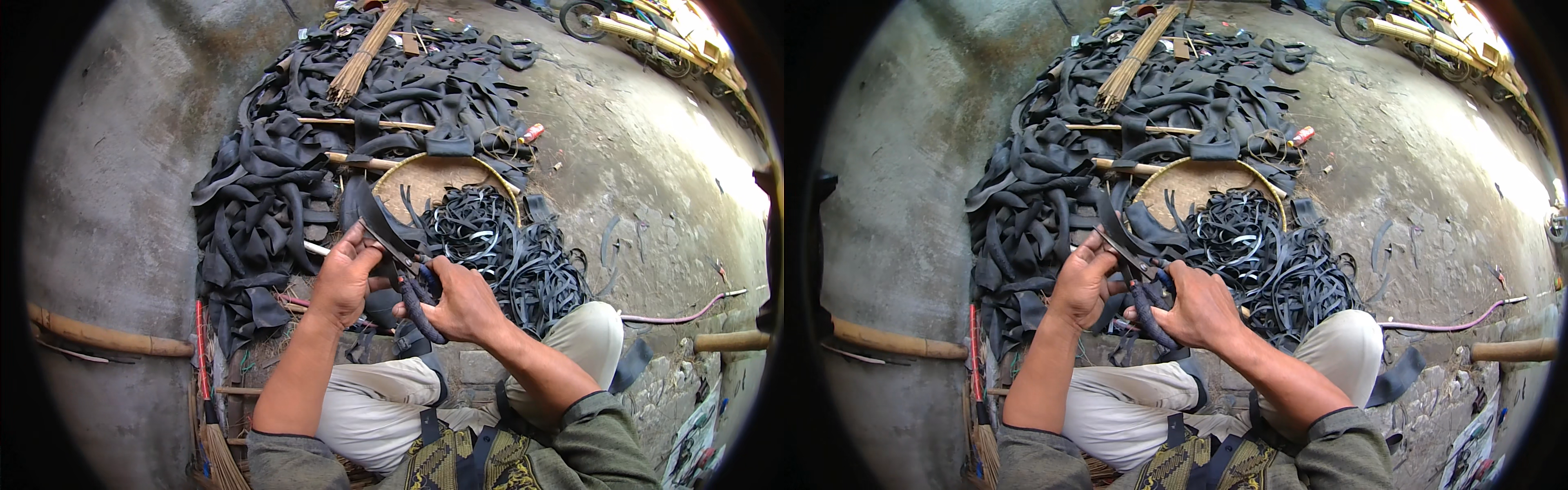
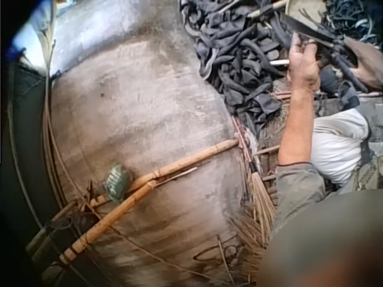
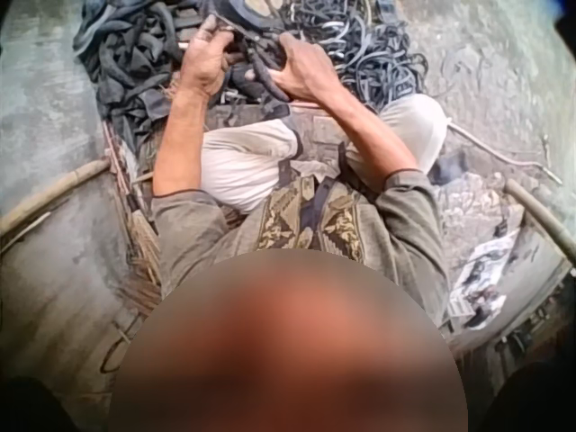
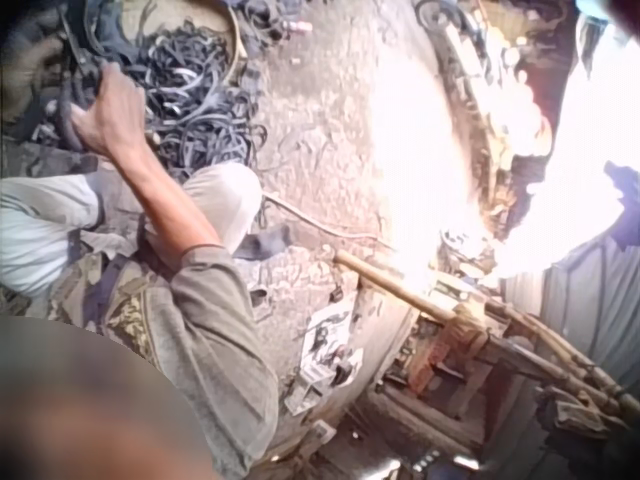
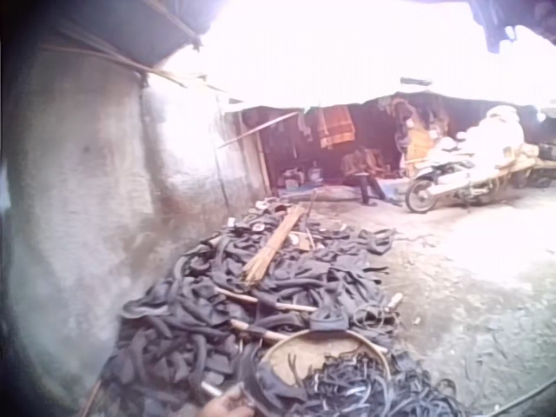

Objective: The person sits on the floor and uses shears to cut a rubber boot into narrow strips. They repeatedly reposition the boot and cut along its sides, adding the strips to a growing pile on the ground.

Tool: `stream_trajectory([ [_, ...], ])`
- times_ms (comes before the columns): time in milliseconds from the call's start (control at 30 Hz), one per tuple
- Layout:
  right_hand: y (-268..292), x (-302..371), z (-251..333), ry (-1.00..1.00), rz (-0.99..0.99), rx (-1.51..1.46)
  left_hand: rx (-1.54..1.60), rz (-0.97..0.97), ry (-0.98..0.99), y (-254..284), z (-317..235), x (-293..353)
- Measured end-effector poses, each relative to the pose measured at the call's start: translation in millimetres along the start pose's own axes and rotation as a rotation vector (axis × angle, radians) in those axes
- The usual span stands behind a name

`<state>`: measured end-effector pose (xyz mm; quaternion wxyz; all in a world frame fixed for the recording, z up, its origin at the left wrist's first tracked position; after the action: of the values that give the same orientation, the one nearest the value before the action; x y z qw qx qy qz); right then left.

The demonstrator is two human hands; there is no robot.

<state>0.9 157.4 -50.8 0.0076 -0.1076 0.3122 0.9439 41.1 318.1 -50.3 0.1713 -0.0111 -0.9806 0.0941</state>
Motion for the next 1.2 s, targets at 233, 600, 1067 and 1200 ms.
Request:
stream_trajectory([
  [233, -4, 5, -12, -0.141, 0.077, -0.078, 0.028, -0.059, -0.004, 1, 0, -2],
  [600, -2, 0, -8, -0.042, 0.014, -0.017, -0.042, -0.072, 0.005, -3, 7, 2],
  [1067, -6, 1, -4, 0.011, -0.039, -0.028, 0.007, -0.074, -0.049, 0, -5, -1],
  [1200, -12, 4, -17, -0.129, 0.032, -0.064, 0.013, -0.089, -0.042, -4, 0, 0],
])
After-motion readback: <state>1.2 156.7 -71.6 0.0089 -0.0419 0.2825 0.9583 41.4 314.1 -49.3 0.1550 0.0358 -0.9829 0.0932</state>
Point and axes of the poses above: each hand's wrist, its own x-axis away from the middle knuckle, its own y-axis out of the back of the hand, z = x × y, the point moved 9 cm from there along -x, towards the middle knuckle, and after that the axes turned 11 degrees about -z, right-handed, at the moved point
